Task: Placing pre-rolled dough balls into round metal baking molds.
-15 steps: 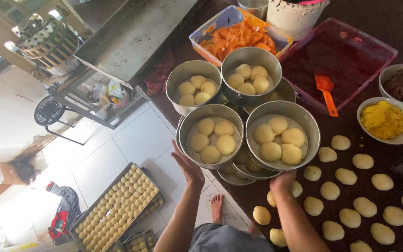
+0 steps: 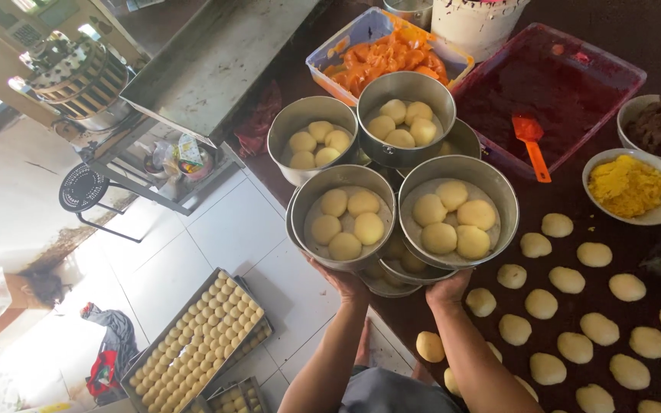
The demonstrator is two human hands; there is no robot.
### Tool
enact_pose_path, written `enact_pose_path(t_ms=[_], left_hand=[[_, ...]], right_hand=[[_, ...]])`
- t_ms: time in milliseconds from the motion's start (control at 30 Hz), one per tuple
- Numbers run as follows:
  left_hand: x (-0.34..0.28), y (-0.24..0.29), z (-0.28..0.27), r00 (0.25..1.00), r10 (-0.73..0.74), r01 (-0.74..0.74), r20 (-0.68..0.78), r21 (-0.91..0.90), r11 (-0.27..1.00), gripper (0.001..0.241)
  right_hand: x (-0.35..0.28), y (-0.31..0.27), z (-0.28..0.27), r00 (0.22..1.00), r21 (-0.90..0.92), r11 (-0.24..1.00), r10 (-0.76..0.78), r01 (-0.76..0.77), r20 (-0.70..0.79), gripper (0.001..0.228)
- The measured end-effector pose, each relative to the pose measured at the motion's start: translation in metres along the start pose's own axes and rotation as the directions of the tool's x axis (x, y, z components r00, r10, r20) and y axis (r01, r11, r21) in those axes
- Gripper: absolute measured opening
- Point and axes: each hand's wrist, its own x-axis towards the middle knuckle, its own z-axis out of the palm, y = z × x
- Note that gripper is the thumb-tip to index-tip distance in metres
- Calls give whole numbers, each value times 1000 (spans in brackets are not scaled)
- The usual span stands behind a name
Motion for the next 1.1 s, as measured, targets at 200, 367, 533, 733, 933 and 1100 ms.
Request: enact_pose_path(t_ms=[200, 367, 533, 733, 933, 1100], left_hand=[[29, -45, -36, 994, -109, 108, -27, -44, 993, 67], [40, -30, -23, 997, 26, -25, 75, -23, 999, 62], [67, -25, -18, 987, 143, -155, 71, 215, 964, 64], [104, -1, -1, 994, 7, 8, 107, -136, 991, 71], [150, 3, -1, 986, 51, -29, 158, -137, 990, 75], [192, 3, -7, 988, 10, 14, 154, -155, 988, 76]], right_hand=[[-1, 2, 14, 999, -25, 999, -34, 34, 18, 65], [11, 13, 20, 997, -6, 998, -64, 65, 34, 64], [20, 26, 48, 998, 26, 998, -64, 64, 21, 61], [29, 41, 89, 989, -4, 991, -130, 131, 74, 61], [36, 60, 128, 993, -123, 986, -112, 114, 23, 68], [44, 91, 143, 987, -51, 986, -162, 161, -20, 64]])
